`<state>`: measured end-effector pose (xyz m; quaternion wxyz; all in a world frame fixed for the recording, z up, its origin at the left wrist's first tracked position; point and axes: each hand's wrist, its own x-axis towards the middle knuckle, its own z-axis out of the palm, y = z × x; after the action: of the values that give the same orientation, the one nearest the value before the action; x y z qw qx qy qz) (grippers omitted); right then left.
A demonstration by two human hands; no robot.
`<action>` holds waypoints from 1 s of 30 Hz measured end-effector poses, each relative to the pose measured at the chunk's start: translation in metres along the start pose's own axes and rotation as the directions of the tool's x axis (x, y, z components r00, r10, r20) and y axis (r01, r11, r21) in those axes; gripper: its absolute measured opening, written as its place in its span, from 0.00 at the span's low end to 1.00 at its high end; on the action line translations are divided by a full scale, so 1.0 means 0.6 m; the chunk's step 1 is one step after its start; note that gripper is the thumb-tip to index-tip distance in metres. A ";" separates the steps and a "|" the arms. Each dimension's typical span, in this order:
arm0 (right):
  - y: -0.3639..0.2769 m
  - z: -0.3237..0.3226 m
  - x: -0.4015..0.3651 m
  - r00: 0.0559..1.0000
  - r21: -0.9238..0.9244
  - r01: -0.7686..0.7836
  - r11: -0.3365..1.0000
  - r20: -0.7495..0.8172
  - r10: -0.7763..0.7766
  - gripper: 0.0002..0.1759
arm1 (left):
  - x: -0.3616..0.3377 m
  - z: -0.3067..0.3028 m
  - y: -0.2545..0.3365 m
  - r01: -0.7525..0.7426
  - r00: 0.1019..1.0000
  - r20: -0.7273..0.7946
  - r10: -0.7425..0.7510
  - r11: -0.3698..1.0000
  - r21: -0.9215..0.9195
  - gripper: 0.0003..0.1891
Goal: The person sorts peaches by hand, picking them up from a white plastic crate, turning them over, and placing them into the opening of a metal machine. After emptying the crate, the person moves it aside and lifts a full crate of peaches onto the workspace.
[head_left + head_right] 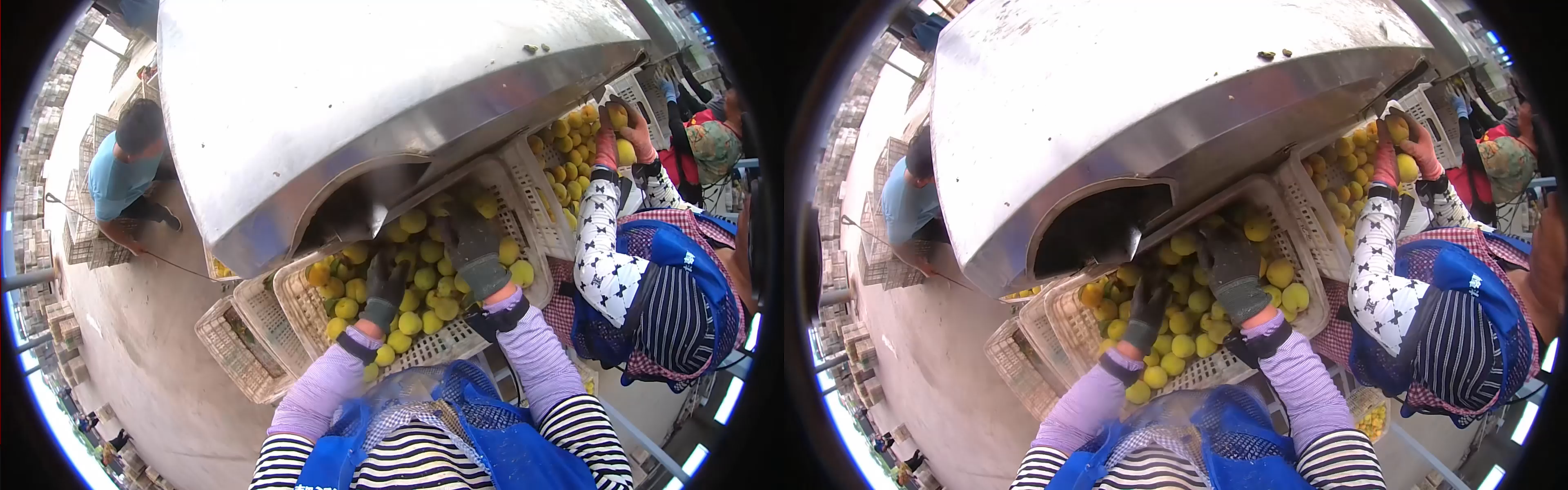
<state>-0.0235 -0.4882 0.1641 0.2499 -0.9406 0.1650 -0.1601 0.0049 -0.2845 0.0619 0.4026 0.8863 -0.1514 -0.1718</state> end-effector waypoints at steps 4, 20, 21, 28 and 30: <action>0.163 0.031 -0.012 0.973 -0.370 -0.173 0.913 0.077 0.216 0.18 | 0.092 0.088 0.036 -0.419 0.908 0.205 0.365 0.804 0.422 0.28; 0.202 0.045 -0.003 0.876 -0.358 -0.145 0.923 0.387 0.288 0.31 | 0.211 0.190 0.103 -0.448 0.866 0.407 0.292 0.813 0.370 0.25; 0.196 0.038 -0.011 0.851 -0.309 -0.193 0.931 0.419 0.316 0.32 | 0.212 0.190 0.101 -0.451 0.861 0.418 0.290 0.815 0.363 0.25; 0.210 0.029 -0.093 0.846 0.259 -0.290 0.921 0.520 0.120 0.45 | 0.168 0.013 0.165 -0.340 0.847 0.504 0.169 0.900 0.271 0.24; 0.176 0.018 -0.108 0.842 0.519 -0.413 0.749 0.532 0.095 0.46 | 0.135 -0.023 0.117 -0.392 0.794 0.606 0.055 0.809 0.439 0.22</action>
<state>-0.1015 -0.5450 0.0861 0.5943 -0.7836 0.1682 0.0662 0.0742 -0.3529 0.1094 0.0889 0.8453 -0.4144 -0.3253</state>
